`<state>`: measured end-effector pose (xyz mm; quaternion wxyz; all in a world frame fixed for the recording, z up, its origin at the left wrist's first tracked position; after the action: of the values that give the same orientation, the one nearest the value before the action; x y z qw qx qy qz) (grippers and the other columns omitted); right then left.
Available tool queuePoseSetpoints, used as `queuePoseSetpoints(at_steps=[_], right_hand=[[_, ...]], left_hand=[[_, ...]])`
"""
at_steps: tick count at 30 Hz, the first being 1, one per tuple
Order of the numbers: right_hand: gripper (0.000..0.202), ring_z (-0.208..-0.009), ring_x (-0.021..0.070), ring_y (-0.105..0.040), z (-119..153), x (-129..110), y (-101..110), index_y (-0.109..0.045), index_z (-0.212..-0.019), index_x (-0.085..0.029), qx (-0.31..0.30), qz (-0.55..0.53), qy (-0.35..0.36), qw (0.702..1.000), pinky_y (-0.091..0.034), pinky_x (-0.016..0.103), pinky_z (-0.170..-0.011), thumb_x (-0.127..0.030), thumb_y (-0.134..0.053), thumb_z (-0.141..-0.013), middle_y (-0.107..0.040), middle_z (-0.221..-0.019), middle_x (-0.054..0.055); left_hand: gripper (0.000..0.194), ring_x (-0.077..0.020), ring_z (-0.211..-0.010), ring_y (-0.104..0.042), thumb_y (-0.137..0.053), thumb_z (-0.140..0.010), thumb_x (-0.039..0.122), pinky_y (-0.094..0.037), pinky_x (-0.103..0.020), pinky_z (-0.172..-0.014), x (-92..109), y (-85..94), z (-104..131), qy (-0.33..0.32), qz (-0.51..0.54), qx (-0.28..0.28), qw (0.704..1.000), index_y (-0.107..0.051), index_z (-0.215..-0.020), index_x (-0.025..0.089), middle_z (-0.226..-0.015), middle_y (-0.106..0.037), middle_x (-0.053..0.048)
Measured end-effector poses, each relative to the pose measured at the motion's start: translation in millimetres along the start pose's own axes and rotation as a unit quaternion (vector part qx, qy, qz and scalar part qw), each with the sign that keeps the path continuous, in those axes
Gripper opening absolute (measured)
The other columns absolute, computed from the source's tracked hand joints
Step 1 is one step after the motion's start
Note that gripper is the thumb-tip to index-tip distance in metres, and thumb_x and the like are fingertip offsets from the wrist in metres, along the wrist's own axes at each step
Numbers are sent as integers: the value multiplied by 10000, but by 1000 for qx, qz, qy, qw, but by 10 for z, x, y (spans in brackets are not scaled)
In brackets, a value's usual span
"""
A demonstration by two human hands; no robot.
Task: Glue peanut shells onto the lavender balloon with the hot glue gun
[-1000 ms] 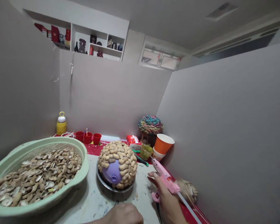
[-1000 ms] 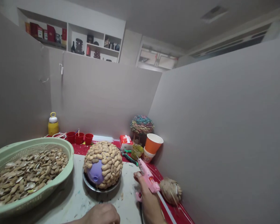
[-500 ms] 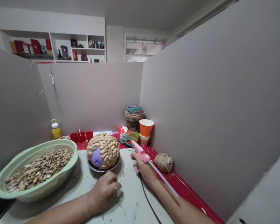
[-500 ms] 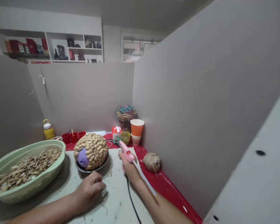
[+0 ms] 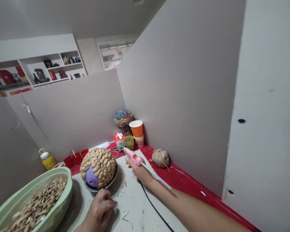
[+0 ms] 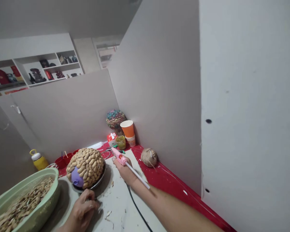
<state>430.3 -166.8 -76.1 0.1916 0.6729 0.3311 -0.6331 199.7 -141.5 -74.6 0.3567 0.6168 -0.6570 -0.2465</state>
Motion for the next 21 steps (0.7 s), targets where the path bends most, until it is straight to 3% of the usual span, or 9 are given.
queuePoseSetpoints(at_steps=[4,8,14,21], right_hand=[[391,-460,112,-457,37,51,-4,-639,-782,-134,-17,29,-19,999,-327,235,-394,-510,-696,-689,-602,-646,34],[447,-425,96,-450,-10,128,28,-658,-822,-127,-22,57,-39,997,-313,218,-363,-551,-648,-682,-603,-644,26],[482,-435,94,-481,-57,186,67,-667,-804,-134,-25,71,-42,996,-332,198,-370,-598,-634,-677,-607,-643,26],[532,-432,86,-451,-60,246,59,-646,-813,-151,-54,70,-41,995,-307,196,-357,-662,-625,-669,-587,-663,15]], left_hand=[[293,-185,-689,-495,-348,-963,146,-379,-306,-595,25,16,30,-38,0,-9,999,-576,-786,196,-720,-562,-56],[228,-190,-686,-493,-361,-927,95,-385,-314,-621,77,16,48,-66,19,-32,997,-555,-855,191,-714,-613,-72],[237,-195,-664,-513,-444,-868,67,-384,-302,-583,134,26,50,-68,-6,-49,996,-552,-1057,160,-729,-641,-82],[195,-178,-636,-551,-475,-877,76,-386,-287,-560,104,-14,50,-58,-39,-33,997,-599,-989,177,-703,-653,-61]])
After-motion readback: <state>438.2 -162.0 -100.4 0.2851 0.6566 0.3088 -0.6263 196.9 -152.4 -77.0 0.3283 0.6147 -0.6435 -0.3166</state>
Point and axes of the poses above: each hand's wrist, its own z-axis away from the middle knuckle, its own y-axis out of the back of the hand, x = y × z, the point moved 4 cm from there along -z, towards the middle knuckle
